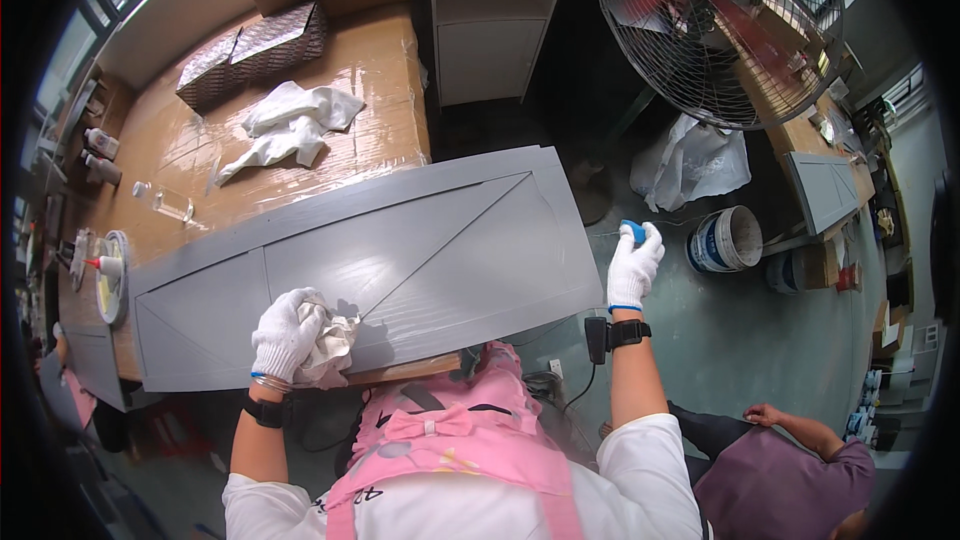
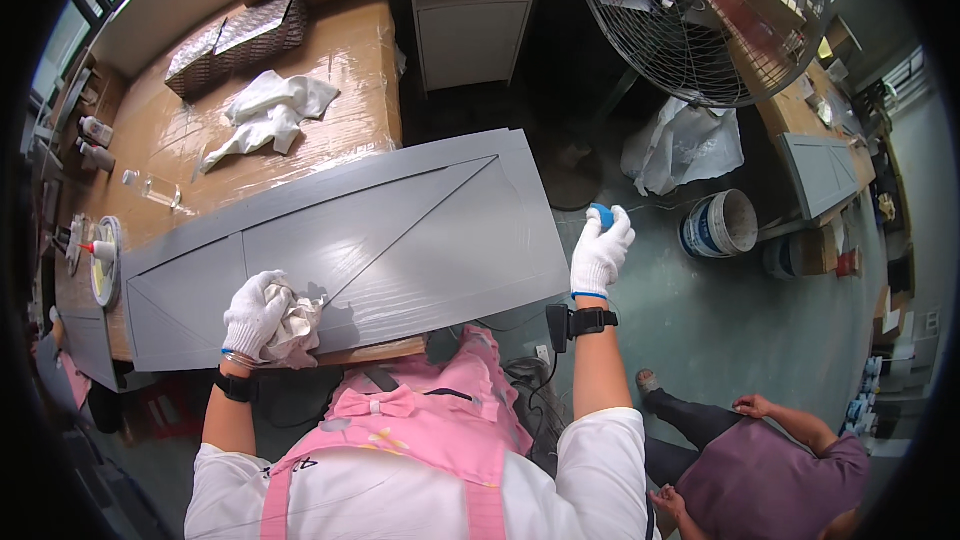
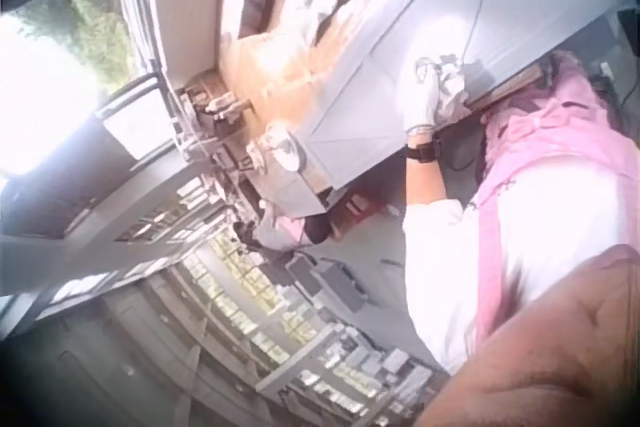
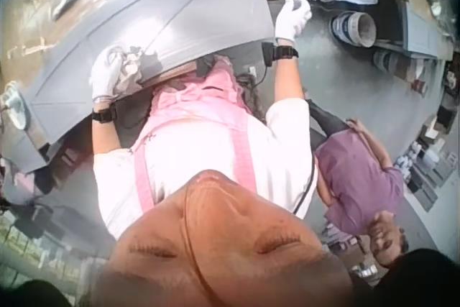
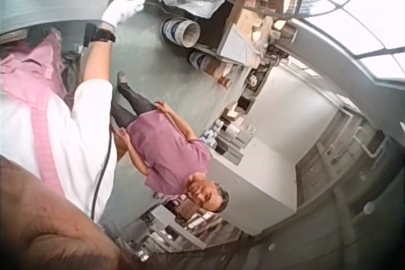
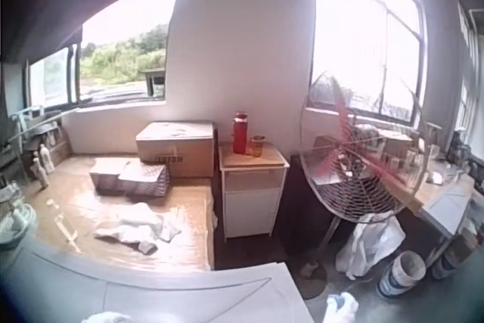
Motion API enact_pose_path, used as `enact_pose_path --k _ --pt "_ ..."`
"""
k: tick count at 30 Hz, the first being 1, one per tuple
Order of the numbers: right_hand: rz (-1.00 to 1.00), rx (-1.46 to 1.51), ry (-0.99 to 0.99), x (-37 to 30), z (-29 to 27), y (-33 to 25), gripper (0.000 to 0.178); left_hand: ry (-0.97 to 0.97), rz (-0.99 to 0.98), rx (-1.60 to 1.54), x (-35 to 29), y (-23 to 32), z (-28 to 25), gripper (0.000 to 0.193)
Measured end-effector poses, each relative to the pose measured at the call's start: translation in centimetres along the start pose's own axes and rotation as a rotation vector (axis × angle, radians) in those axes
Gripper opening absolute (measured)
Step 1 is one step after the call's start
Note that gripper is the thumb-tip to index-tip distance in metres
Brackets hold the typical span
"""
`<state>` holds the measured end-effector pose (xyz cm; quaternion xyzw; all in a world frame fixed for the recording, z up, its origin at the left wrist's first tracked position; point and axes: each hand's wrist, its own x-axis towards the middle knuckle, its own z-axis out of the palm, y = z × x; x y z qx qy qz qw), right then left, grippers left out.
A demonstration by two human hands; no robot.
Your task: Sand a grey furniture panel using a blue sanding block and a white cloth.
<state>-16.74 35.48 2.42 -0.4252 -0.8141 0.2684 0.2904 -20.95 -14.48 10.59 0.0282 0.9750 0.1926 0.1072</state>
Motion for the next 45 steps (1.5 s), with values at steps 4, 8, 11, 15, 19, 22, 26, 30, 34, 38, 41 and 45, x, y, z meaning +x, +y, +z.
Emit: enact_pose_path --k 4,8,11,15,19,22,26,30,34,38,41,45 --pt "-0.227 0.341 -0.149 -0.8 2.7 -4.3 0.042 0.108 -0.181 0.052 -3.4 -6.5 -0.5 0.032" --pt "-0.324 0.308 -0.356 -1.6 4.7 -7.5 0.042 0.121 -0.325 -0.006 -5.0 -11.1 0.1 0.031" --pt "-0.414 0.235 -0.379 -0.7 6.9 -8.2 0.041 0.151 -0.347 -0.003 -5.7 -13.8 1.4 0.030" --pt "-0.585 0.200 -0.352 0.6 7.8 -9.3 0.032 0.111 -0.324 0.042 -5.3 -13.8 2.5 0.029" --pt "-0.774 0.073 -0.342 2.5 9.6 -8.7 0.037 0.114 -0.318 0.007 -4.8 -13.9 2.5 0.023" --pt "-0.820 0.034 -0.342 3.1 10.3 -8.8 0.038 0.142 -0.357 -0.030 -4.7 -13.4 2.3 0.020" --pt "-0.880 0.009 -0.377 3.5 10.7 -9.1 0.036 0.149 -0.386 -0.120 -4.2 -14.5 2.6 0.018" --pt "-0.915 -0.018 -0.382 3.8 10.9 -9.1 0.034 0.118 -0.404 -0.102 -3.7 -13.0 1.6 0.017" --pt "-0.933 0.000 -0.381 3.9 10.9 -9.3 0.033 0.120 -0.421 -0.114 -3.6 -13.2 1.6 0.016" --pt "-0.933 -0.002 -0.380 4.1 11.2 -9.1 0.034 0.112 -0.374 -0.156 -3.4 -14.8 2.3 0.017" --pt "-0.960 -0.017 -0.401 4.2 11.0 -9.3 0.032 0.091 -0.399 -0.128 -3.4 -14.5 2.1 0.017" --pt "-0.956 -0.051 -0.456 4.0 10.6 -10.0 0.029 0.095 -0.384 -0.140 -3.3 -15.0 2.3 0.016"
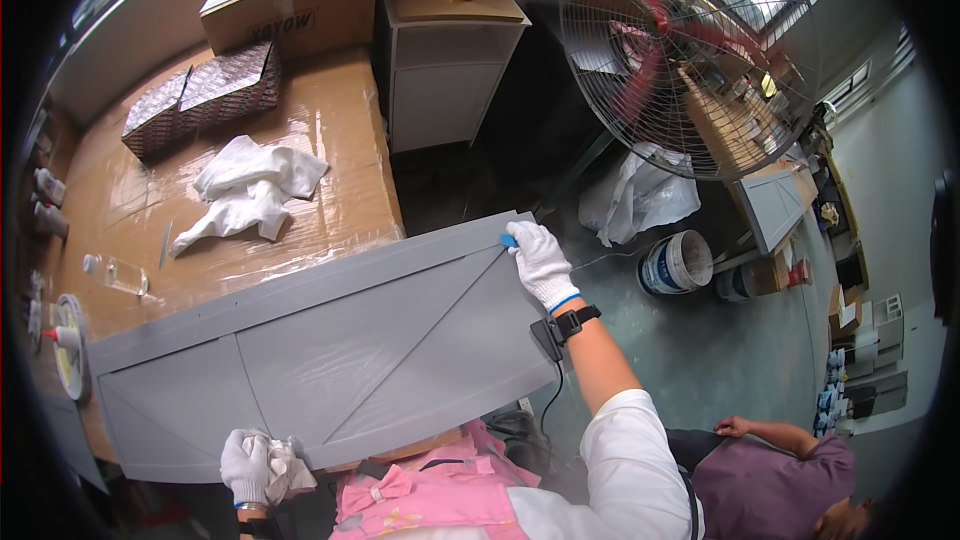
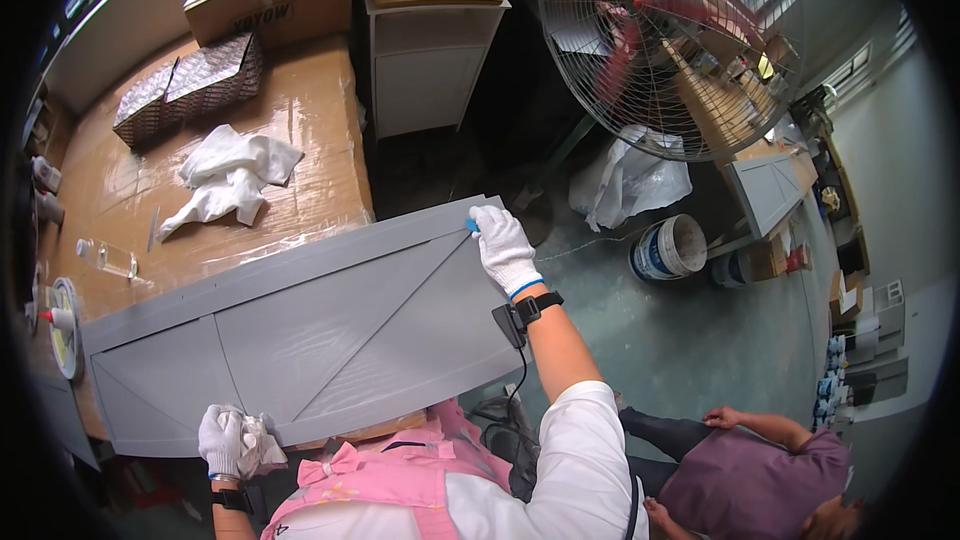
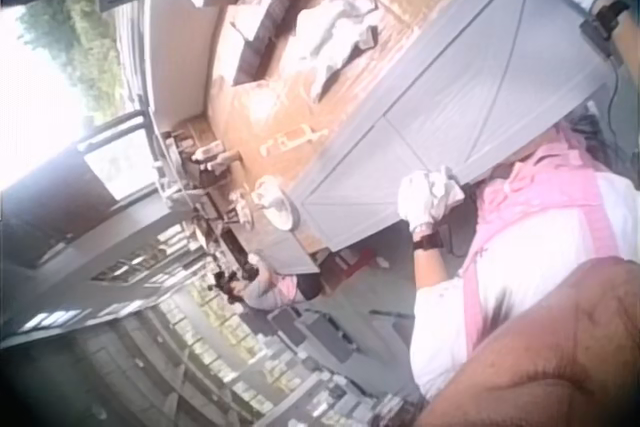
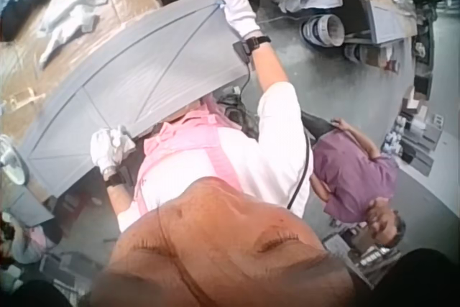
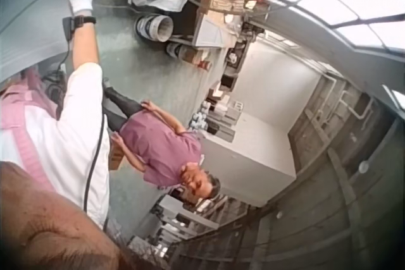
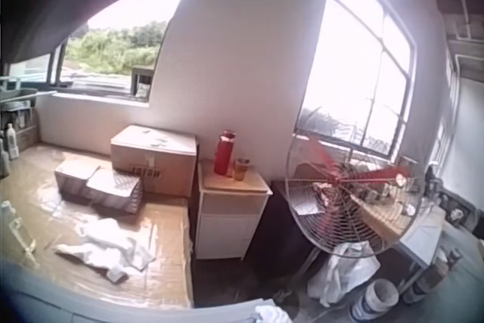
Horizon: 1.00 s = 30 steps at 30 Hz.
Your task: Sand a grey furniture panel using a blue sanding block and a white cloth.
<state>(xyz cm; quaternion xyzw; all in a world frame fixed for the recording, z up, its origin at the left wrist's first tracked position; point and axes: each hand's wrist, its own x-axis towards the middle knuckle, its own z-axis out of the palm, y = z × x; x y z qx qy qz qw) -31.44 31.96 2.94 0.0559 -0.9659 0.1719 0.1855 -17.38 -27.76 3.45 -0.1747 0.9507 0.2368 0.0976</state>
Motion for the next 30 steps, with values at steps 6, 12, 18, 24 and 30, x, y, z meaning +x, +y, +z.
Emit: enact_pose_path --k 6,12,18,24,30 --pt "0.002 0.020 0.030 0.0 0.4 -0.6 0.027 0.001 0.013 -0.008 -0.2 0.1 -0.2 0.016" --pt "-0.026 0.023 0.059 -0.2 1.0 -1.3 0.031 0.010 0.017 0.015 -0.4 0.6 -0.4 0.016" --pt "-0.003 0.036 -0.005 -0.1 1.5 -2.6 0.037 -0.004 0.013 -0.039 -0.3 0.3 -0.4 0.016" --pt "-0.008 0.041 -0.007 0.1 1.9 -4.6 0.035 -0.001 0.038 -0.049 -0.3 -0.1 -0.3 0.019" --pt "-0.036 0.053 -0.001 0.3 2.4 -6.9 0.033 -0.018 0.051 -0.053 0.1 -1.1 0.0 0.023"
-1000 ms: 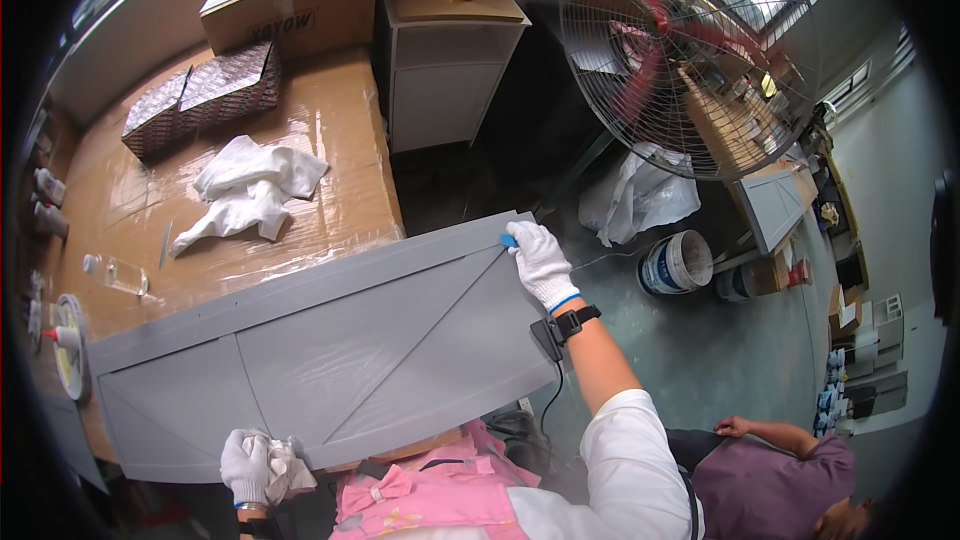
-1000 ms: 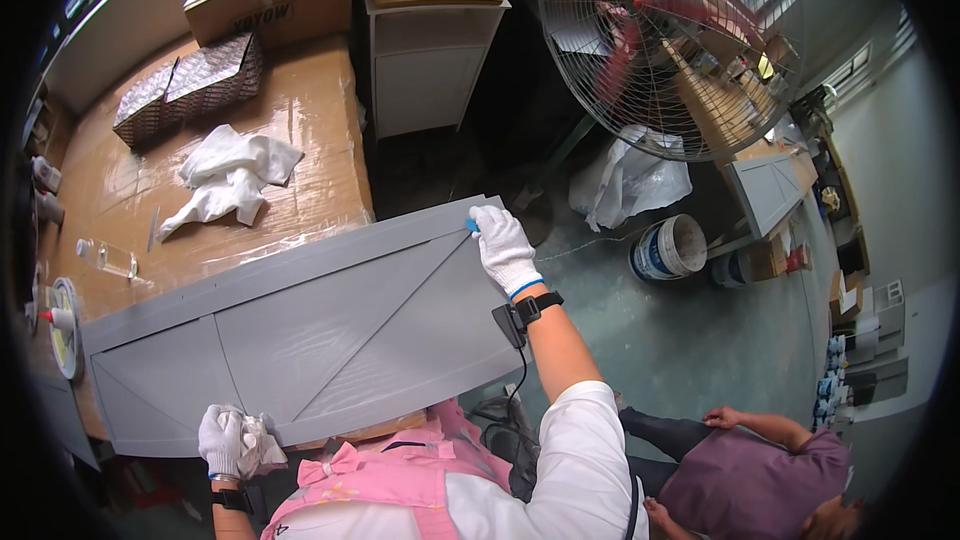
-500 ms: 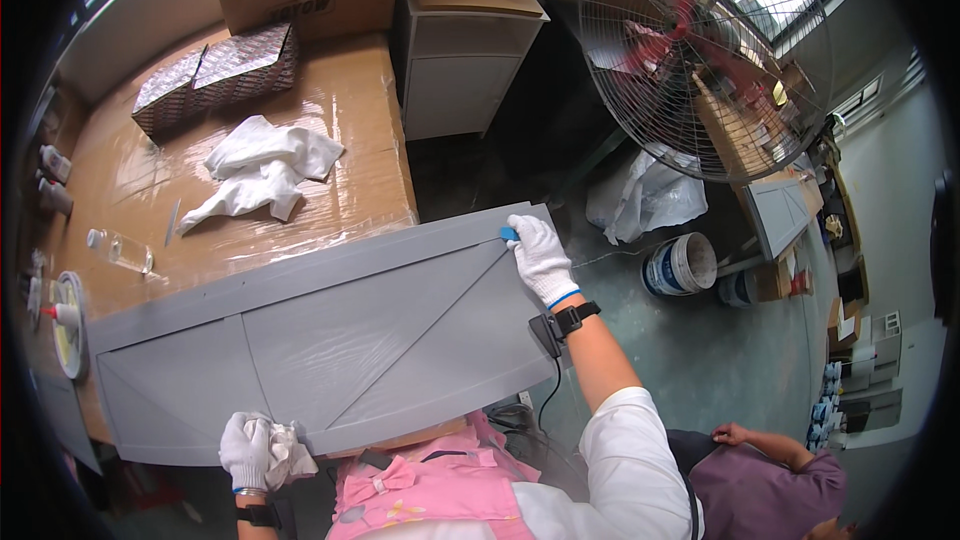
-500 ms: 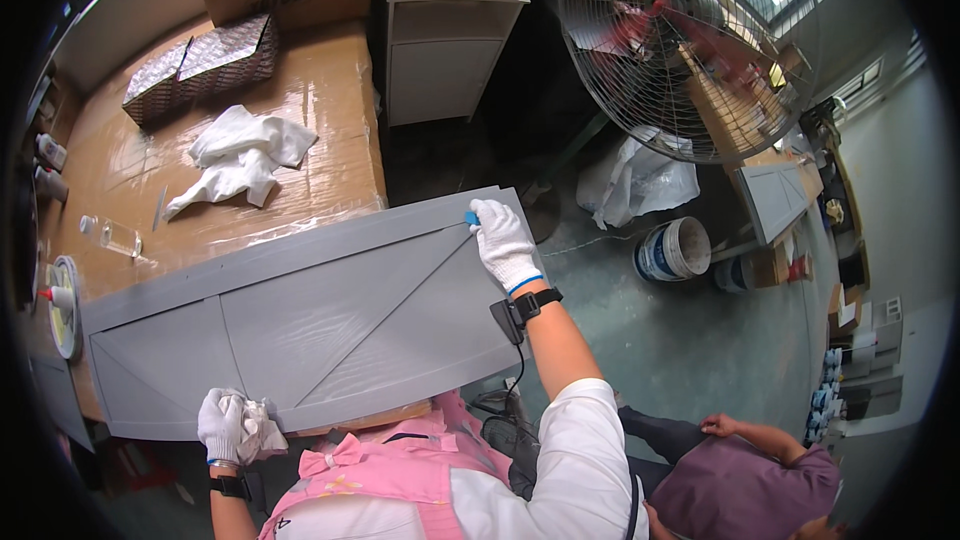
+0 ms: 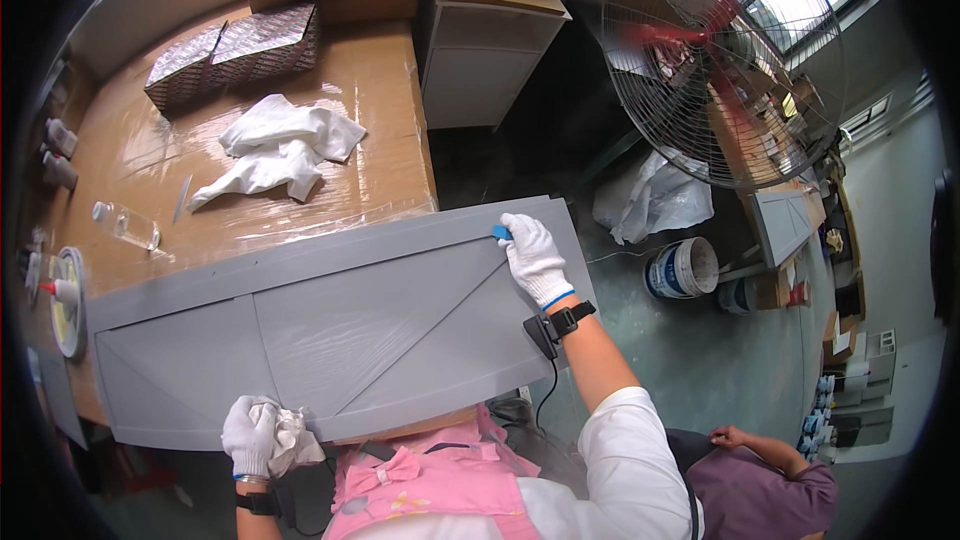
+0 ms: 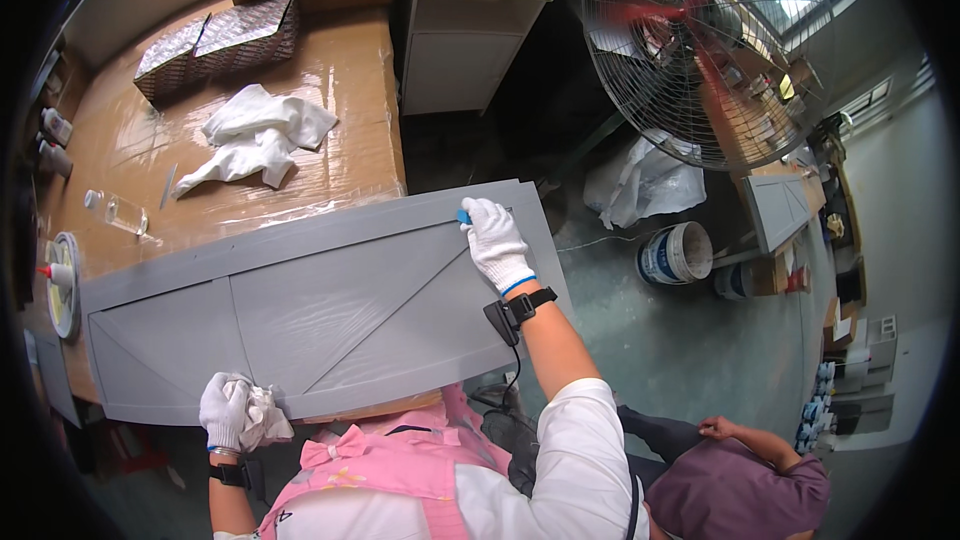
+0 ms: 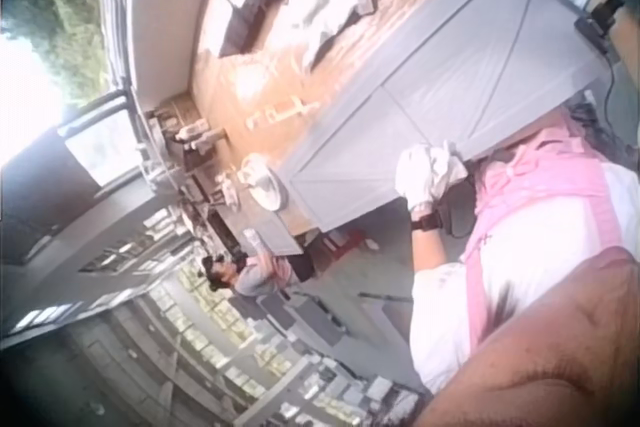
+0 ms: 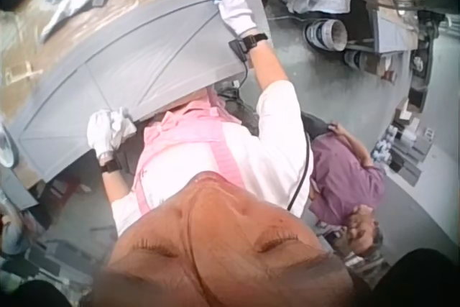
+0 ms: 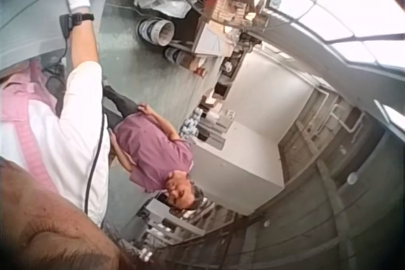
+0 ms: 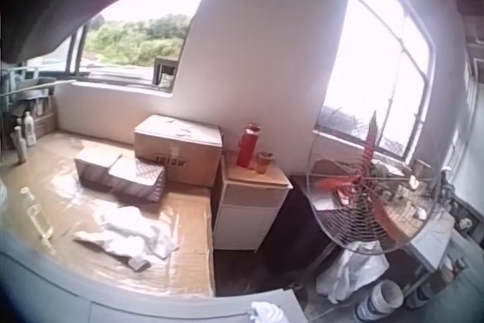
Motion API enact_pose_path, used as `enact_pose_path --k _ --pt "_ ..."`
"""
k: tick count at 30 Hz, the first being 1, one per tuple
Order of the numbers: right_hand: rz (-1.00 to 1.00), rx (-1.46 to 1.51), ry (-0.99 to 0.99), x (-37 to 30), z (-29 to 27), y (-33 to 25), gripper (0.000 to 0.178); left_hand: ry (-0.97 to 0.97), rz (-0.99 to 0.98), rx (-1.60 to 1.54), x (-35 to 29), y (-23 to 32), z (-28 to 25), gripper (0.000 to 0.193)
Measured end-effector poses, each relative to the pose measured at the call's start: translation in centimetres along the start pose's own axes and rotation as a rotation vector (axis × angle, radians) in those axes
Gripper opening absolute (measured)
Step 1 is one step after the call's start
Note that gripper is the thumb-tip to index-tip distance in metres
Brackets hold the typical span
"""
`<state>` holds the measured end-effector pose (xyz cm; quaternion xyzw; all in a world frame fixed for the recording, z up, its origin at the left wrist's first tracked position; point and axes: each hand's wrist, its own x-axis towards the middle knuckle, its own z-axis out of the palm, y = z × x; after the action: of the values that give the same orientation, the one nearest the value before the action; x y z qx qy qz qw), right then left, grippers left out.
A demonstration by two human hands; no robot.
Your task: Sand a grey furniture panel using a blue sanding block and a white cloth.
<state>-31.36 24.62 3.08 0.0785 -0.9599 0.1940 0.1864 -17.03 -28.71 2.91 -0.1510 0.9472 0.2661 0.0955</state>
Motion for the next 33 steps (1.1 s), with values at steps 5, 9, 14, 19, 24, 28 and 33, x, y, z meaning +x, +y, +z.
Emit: enact_pose_path --k 5,9,14,19,24,28,33 --pt "-0.004 0.026 -0.073 0.4 1.0 -2.5 0.033 -0.017 0.034 -0.040 0.2 -0.1 -0.4 0.023" --pt "-0.060 0.083 -0.047 0.6 2.1 -5.2 0.027 -0.079 -0.034 -0.073 0.5 0.2 -1.0 0.024" --pt "-0.064 0.106 -0.086 1.1 3.4 -7.8 0.023 -0.203 -0.048 -0.160 1.1 0.8 -2.2 0.025" --pt "-0.070 0.097 -0.125 1.5 4.9 -9.5 0.025 -0.314 -0.092 -0.211 2.4 -0.1 -2.8 0.020" --pt "-0.038 -0.023 -0.096 1.2 3.8 -8.3 0.029 -0.382 -0.084 -0.229 2.7 0.6 -3.7 0.020" --pt "0.003 -0.075 -0.074 0.5 3.8 -7.4 0.034 -0.404 -0.088 -0.158 2.7 0.7 -3.9 0.024" --pt "-0.108 0.054 0.031 1.2 6.0 -11.6 0.027 -0.387 -0.060 -0.045 2.6 1.0 -4.3 0.030"
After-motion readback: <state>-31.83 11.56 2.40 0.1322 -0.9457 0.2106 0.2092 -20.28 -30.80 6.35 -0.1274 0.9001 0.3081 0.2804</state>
